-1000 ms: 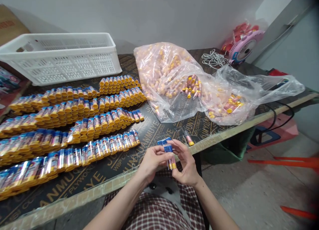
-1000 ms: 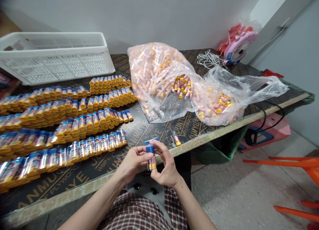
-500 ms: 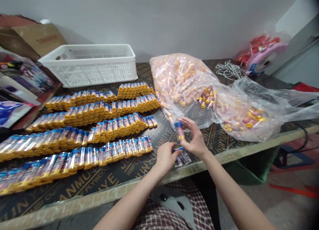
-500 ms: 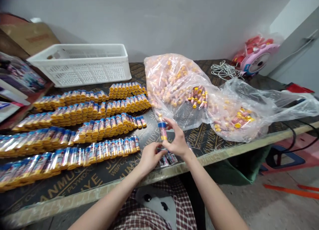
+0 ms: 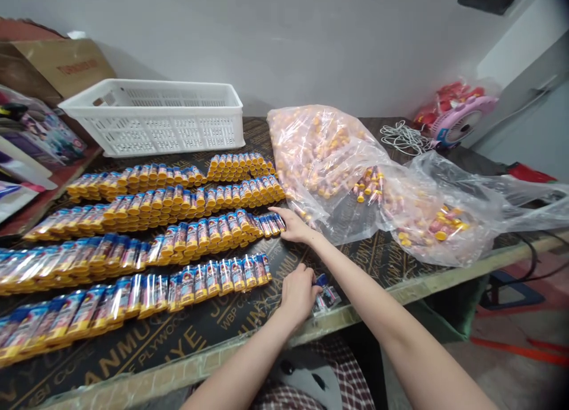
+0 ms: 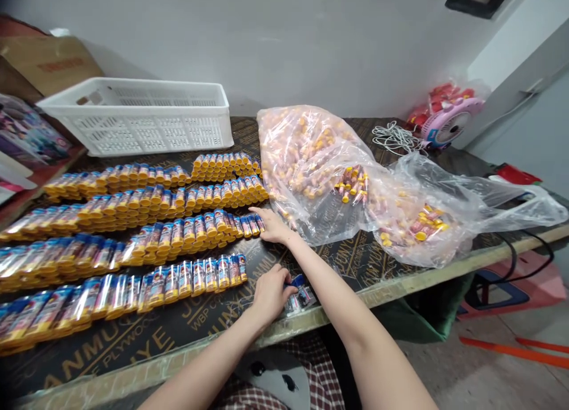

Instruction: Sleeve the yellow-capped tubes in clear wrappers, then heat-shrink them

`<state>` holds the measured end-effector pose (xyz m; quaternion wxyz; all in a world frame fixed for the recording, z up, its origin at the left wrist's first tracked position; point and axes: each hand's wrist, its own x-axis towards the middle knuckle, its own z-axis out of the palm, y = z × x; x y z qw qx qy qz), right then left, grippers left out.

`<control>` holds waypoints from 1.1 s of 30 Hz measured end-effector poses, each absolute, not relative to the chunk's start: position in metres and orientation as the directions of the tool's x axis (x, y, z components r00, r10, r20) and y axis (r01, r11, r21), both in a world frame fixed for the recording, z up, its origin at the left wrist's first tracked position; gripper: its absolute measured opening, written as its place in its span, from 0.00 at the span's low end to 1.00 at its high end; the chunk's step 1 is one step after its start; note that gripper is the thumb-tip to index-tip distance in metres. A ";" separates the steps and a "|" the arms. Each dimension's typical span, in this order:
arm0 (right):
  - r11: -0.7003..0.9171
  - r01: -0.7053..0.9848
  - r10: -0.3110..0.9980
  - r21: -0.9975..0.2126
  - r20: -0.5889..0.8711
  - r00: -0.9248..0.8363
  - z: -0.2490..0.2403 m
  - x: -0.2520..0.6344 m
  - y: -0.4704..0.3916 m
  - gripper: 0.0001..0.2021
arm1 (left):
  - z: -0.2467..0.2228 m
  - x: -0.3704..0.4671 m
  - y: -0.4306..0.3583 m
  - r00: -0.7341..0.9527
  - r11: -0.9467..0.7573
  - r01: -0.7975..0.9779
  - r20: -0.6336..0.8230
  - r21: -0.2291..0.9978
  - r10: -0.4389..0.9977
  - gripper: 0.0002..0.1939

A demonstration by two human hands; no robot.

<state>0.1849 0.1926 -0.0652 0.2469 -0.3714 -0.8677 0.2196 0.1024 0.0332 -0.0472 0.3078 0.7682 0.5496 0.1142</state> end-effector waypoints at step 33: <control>0.017 0.670 0.964 -0.743 0.190 0.185 -0.054 0.314 -0.018 0.21 | -0.064 0.098 0.031 0.283 -0.187 0.577 0.020 0.795 0.959 0.07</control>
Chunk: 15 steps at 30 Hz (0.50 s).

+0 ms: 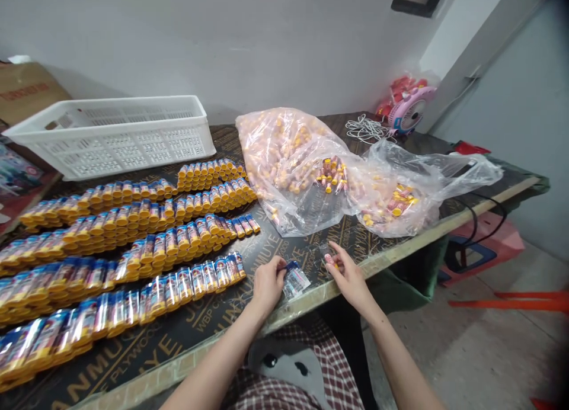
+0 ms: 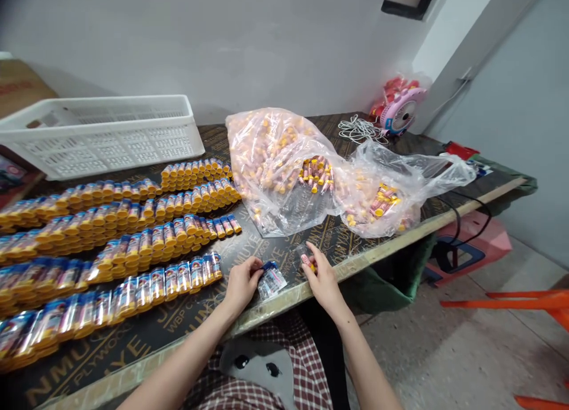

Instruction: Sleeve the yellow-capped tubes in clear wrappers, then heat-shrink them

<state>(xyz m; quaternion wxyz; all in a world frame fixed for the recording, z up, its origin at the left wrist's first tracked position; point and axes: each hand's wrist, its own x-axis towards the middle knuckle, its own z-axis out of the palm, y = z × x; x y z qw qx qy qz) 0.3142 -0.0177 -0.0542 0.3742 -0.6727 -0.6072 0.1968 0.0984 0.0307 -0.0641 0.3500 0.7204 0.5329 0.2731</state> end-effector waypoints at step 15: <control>0.036 0.735 0.949 -0.677 0.253 0.186 -0.056 0.309 0.009 0.04 | -0.043 0.097 0.019 0.081 0.132 0.095 -0.140 0.987 0.987 0.06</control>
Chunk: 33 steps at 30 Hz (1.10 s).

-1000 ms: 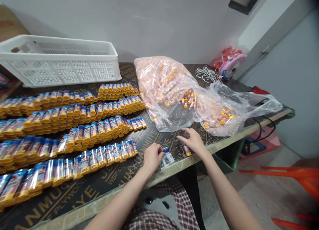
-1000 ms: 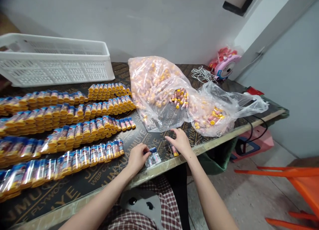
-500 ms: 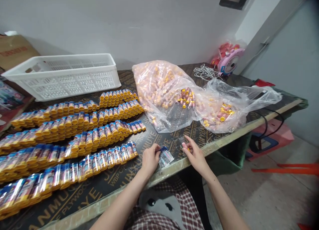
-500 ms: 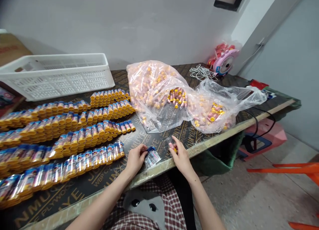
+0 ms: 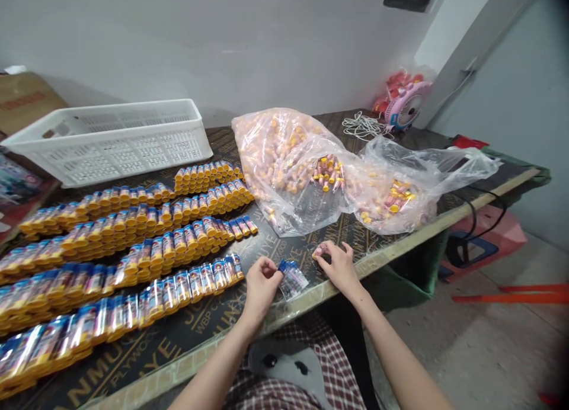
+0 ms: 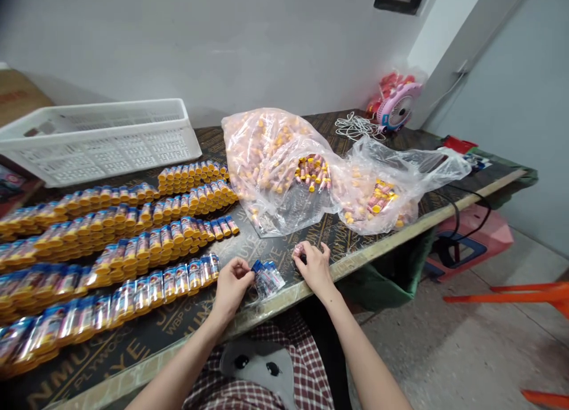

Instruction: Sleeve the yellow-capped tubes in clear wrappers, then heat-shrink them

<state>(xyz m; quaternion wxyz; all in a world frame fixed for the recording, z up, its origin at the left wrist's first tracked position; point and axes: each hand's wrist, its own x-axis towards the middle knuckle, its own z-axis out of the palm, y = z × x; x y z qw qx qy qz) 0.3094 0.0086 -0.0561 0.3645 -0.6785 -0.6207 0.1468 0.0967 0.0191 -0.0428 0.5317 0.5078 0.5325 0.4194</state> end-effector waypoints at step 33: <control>0.421 0.616 0.806 -0.666 0.586 0.084 -0.019 0.224 -0.070 0.20 | -0.020 0.094 0.011 0.092 0.446 -0.522 -0.472 0.727 0.877 0.19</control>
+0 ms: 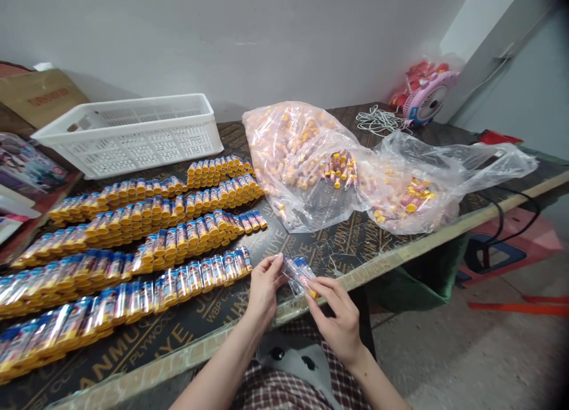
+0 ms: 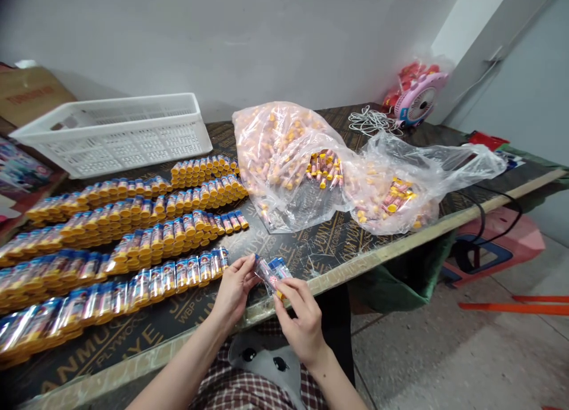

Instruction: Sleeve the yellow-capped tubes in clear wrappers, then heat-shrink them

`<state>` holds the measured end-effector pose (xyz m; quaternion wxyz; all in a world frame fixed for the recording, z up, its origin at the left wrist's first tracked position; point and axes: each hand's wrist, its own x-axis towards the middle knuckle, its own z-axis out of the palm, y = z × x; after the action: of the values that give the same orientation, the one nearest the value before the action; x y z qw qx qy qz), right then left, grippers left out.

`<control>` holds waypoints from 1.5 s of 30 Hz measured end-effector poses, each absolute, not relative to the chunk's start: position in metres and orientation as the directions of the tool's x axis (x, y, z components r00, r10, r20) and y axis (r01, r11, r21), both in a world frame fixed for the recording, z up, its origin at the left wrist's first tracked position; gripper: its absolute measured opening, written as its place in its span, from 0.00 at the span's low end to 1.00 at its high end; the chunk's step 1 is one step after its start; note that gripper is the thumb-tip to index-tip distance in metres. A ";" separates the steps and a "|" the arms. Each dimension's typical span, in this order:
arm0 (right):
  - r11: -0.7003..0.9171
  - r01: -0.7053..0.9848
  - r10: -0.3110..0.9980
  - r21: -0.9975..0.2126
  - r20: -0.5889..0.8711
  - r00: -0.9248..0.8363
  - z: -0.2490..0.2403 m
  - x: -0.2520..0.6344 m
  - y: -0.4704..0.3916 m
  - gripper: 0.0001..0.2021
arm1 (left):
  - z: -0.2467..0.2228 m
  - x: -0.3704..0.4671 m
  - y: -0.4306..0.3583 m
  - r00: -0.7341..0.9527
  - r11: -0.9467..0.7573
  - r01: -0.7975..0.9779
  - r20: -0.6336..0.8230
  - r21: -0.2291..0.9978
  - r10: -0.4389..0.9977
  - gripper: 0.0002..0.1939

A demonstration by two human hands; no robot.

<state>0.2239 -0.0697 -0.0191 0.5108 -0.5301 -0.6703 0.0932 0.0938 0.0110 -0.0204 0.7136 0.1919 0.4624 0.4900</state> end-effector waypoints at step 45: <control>0.417 0.399 0.892 -0.817 0.451 -0.009 -0.012 0.249 -0.035 0.35 | -0.018 0.096 0.009 0.411 0.343 -0.009 -0.309 0.939 0.858 0.19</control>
<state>0.2490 -0.0346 -0.0122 0.5120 -0.4833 -0.6681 0.2409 0.0960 0.0095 -0.0181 0.6896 0.4794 0.4426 0.3143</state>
